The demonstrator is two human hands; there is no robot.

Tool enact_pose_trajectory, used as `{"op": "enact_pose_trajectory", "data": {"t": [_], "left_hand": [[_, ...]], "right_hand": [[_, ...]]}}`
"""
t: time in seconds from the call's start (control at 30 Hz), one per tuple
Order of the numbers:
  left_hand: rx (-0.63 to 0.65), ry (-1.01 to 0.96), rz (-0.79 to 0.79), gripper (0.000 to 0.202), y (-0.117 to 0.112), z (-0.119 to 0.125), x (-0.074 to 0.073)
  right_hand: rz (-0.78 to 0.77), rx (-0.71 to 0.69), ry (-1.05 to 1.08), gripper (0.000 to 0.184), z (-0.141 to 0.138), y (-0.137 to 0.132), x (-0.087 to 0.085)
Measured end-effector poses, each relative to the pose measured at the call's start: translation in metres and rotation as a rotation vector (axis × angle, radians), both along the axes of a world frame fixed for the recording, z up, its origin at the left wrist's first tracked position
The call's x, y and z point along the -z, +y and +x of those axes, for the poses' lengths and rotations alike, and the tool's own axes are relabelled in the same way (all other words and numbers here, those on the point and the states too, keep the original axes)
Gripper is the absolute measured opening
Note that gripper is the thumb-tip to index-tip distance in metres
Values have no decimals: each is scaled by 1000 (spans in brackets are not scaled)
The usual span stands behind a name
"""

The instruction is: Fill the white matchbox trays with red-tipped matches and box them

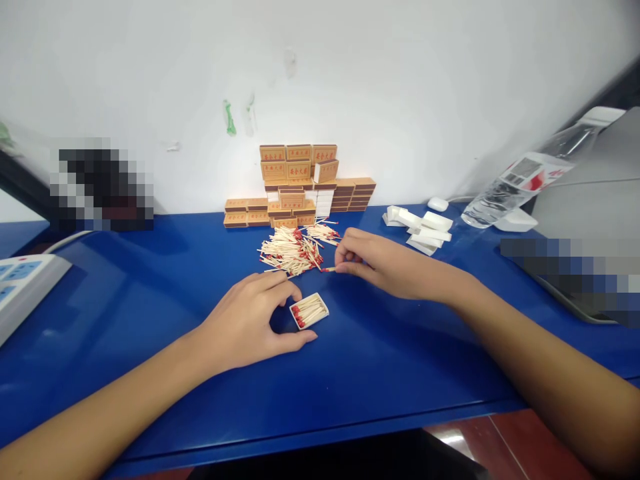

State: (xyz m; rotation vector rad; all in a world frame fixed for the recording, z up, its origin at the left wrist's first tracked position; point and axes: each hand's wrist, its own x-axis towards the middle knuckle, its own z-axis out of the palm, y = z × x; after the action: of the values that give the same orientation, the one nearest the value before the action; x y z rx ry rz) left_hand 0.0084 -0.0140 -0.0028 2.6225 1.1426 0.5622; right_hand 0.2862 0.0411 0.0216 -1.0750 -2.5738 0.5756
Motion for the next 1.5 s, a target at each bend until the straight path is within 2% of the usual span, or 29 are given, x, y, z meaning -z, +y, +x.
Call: {"op": "enact_pose_trajectory", "data": {"t": [0.1,0.27,0.47,0.7,0.97,1.3,1.5], "left_hand": [[5,-10,4,30,0,0,0],[16,-39,2,27,0,0,0],[41,-47,11,25,0,0,1],[41,-20,25,26,0,0,1],[42,-10,46,26,1,-1,1],[39,1,39,27,1,-1,1],[49,-5,43,24,0,-1,1]], "right_hand": [[-1,-55,3,15,-16,-21,-4],[169,-119,-111,13,-39,-40,6],[140,-123,-69,13,-41,-40,10],[135,-103,-38,5,-33,-36,9],[108,-139,-41,13,-36,-36,12],[111,-146,15,10,-33,-35,13],[107,-141,-22,11,-32,-36,11]]}}
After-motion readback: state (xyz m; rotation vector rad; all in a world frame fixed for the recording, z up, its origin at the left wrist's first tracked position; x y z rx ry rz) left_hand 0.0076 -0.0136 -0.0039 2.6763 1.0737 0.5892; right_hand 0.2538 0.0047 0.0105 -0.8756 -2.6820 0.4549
